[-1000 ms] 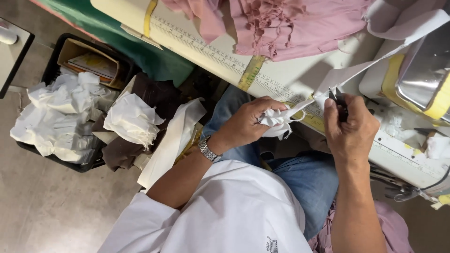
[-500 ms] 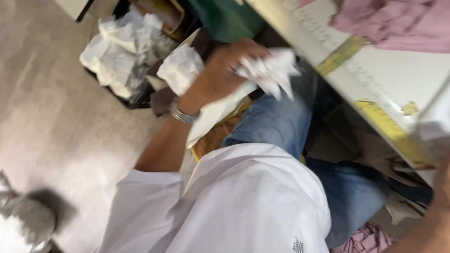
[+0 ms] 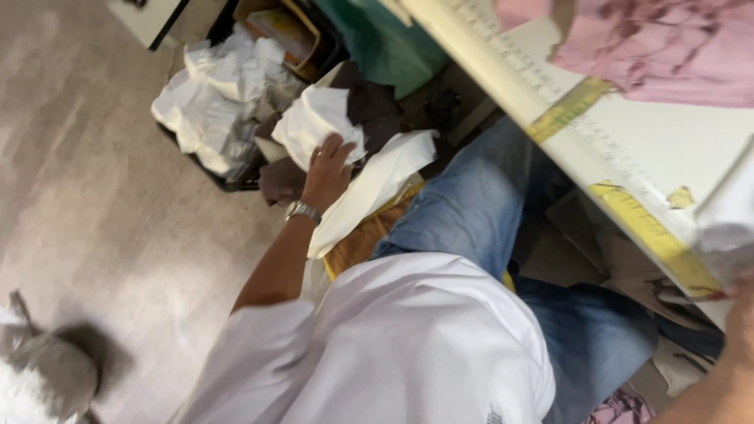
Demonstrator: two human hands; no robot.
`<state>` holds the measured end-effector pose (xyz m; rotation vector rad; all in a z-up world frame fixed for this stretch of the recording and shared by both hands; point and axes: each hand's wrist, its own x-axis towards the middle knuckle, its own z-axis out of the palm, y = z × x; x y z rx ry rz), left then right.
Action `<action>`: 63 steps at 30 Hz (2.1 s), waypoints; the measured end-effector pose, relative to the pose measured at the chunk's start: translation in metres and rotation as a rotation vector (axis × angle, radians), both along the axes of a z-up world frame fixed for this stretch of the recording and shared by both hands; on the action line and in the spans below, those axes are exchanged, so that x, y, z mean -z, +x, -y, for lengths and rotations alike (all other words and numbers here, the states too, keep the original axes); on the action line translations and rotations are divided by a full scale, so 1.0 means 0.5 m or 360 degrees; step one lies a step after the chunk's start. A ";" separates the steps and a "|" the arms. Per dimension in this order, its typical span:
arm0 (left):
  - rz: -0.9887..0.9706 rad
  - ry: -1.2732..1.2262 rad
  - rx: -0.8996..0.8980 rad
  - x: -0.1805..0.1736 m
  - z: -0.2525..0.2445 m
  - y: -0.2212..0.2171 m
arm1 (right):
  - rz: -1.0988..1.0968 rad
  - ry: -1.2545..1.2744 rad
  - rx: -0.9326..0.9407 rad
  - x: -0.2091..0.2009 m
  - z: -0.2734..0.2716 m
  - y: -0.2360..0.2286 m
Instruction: Cutting small strips of white fabric using hand-held snips at a sewing workstation.
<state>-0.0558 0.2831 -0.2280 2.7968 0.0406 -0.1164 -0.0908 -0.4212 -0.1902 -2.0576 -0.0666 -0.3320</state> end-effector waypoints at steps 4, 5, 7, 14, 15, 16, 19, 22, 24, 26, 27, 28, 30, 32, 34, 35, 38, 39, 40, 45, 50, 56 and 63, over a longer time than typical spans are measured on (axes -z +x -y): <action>0.0001 -0.0040 0.0107 -0.089 0.034 0.016 | 0.0052 -0.0060 0.0258 -0.149 -0.084 0.012; 0.0199 -0.0077 0.0134 -0.114 0.045 0.031 | 0.0123 -0.0062 0.0281 -0.200 -0.121 0.025; 0.0417 -0.0188 0.0250 -0.175 0.120 0.088 | 0.0219 -0.0123 0.0399 -0.259 -0.161 0.040; 0.0680 -0.1373 0.0857 -0.453 0.562 0.225 | 0.0266 -0.0022 0.0512 -0.294 -0.219 0.057; 0.0741 -0.1564 0.1099 -0.467 0.627 0.244 | 0.0255 -0.0006 0.0515 -0.296 -0.225 0.057; 0.0754 -0.1575 0.1110 -0.465 0.690 0.274 | 0.0269 -0.0018 0.0521 -0.290 -0.225 0.056; 0.0710 -0.1482 0.1169 -0.462 0.859 0.352 | 0.0312 -0.0007 0.0540 -0.287 -0.227 0.050; 0.0503 -0.0785 0.1212 -0.466 0.967 0.409 | 0.0086 -0.0194 0.0653 -0.299 -0.233 0.046; 0.0060 -0.1180 0.1222 -0.473 1.010 0.434 | 0.0086 -0.0223 0.0686 -0.293 -0.230 0.047; -0.0132 -0.1873 0.1169 -0.549 0.989 0.444 | 0.0115 -0.0218 0.0670 -0.295 -0.228 0.050; -0.0366 -0.2557 0.1074 -0.584 0.978 0.445 | 0.0124 -0.0207 0.0662 -0.293 -0.227 0.047; -0.0367 -0.2556 0.1076 -0.616 0.953 0.445 | 0.0125 -0.0206 0.0664 -0.294 -0.227 0.047; -0.0427 -0.3664 0.1522 -0.676 0.901 0.444 | 0.0117 -0.0185 0.0657 -0.292 -0.229 0.046; -0.0500 -0.3717 0.1753 -0.717 0.818 0.431 | 0.0112 -0.0175 0.0654 -0.298 -0.231 0.046; -0.0569 -0.3763 0.1987 -0.748 0.728 0.399 | 0.0109 -0.0160 0.0649 -0.299 -0.233 0.046; -0.0314 -0.3687 0.1984 -0.758 0.682 0.374 | 0.0117 -0.0166 0.0626 -0.298 -0.232 0.046; -0.0438 -0.3295 0.2133 -0.755 0.522 0.339 | 0.0110 -0.0196 0.0593 -0.306 -0.233 0.044; -0.0793 -0.2981 0.2235 -0.748 0.465 0.335 | 0.0097 -0.0233 0.0579 -0.309 -0.235 0.043; -0.0807 -0.2980 0.2216 -0.752 0.465 0.267 | 0.0081 -0.0221 0.0577 -0.326 -0.248 0.037; -0.0716 -0.2436 0.0645 -0.549 0.451 0.105 | -0.0033 -0.0349 0.0410 -0.374 -0.286 0.009; -0.0968 -0.2395 0.0434 -0.480 0.422 0.038 | -0.0027 -0.0849 -0.0008 -0.385 -0.406 -0.022; -0.0894 -0.2230 0.0529 -0.481 0.402 0.030 | 0.0012 -0.0876 -0.0327 -0.383 -0.530 -0.020; -0.0951 -0.1945 0.0591 -0.488 0.387 0.011 | -0.0174 -0.0289 -0.0362 -0.393 -0.589 -0.001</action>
